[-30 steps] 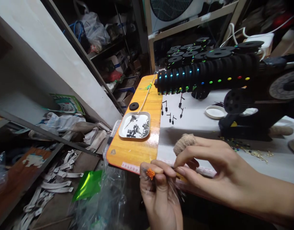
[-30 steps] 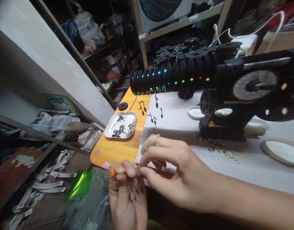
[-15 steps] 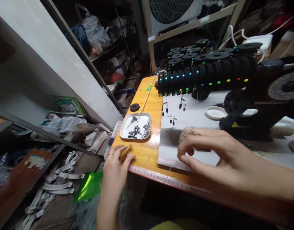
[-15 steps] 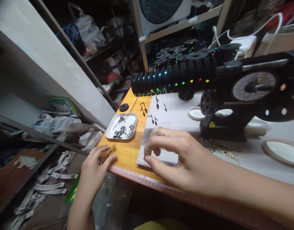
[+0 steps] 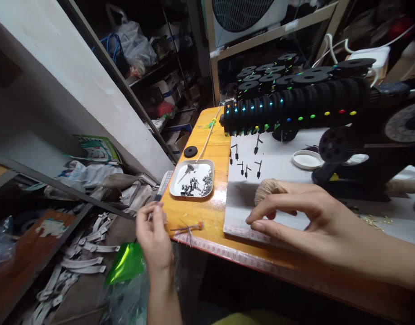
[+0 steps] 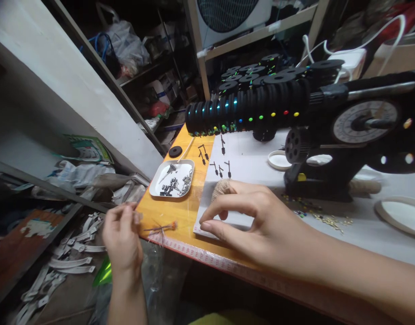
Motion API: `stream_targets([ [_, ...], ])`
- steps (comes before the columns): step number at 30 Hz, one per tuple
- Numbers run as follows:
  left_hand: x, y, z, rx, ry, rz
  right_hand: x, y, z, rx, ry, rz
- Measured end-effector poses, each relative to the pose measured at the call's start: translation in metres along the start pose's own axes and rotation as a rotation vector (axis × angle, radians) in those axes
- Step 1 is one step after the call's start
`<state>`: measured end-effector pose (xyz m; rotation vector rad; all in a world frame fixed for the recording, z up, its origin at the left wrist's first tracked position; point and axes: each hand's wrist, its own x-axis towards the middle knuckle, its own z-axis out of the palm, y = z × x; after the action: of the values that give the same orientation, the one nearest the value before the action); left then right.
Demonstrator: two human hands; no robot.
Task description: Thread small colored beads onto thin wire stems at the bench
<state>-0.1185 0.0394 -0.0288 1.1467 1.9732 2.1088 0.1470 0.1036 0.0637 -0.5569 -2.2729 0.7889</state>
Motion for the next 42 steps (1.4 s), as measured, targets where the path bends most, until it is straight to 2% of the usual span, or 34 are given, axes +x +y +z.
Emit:
stream_targets([
  [2,-0.006,0.009,0.0,-0.127,0.091,0.013,0.0,0.002,0.001,0.017,0.007,-0.015],
  [4,-0.021,0.026,0.004,-0.244,0.084,0.017,0.001,0.004,0.004,0.04,0.029,-0.028],
  [7,-0.054,0.054,0.015,-0.403,-0.091,-0.065,0.002,0.005,0.007,0.105,0.073,-0.049],
  [10,-0.086,0.073,0.03,-0.535,-0.293,-0.218,0.002,0.004,0.01,0.184,0.08,-0.049],
  [14,-0.107,0.08,0.045,-0.635,-0.375,-0.358,0.0,0.004,0.011,0.223,0.076,-0.045],
  [18,-0.113,0.085,0.051,-0.672,-0.381,-0.447,-0.002,0.002,0.012,0.15,0.096,-0.061],
  [22,-0.119,0.09,0.055,-0.786,-0.235,-0.587,-0.005,0.002,0.016,0.115,0.112,-0.074],
  [25,-0.12,0.088,0.055,-0.837,-0.179,-0.6,-0.006,0.005,0.017,0.121,0.109,-0.136],
  [29,-0.115,0.084,0.049,-0.922,-0.177,-0.624,-0.006,0.012,0.014,0.046,0.081,-0.216],
  [34,-0.11,0.089,0.04,-0.978,-0.185,-0.72,-0.006,0.017,0.014,0.001,0.052,-0.179],
  [42,-0.109,0.094,0.04,-1.03,-0.197,-0.816,-0.007,0.018,0.015,0.007,0.021,-0.176],
])
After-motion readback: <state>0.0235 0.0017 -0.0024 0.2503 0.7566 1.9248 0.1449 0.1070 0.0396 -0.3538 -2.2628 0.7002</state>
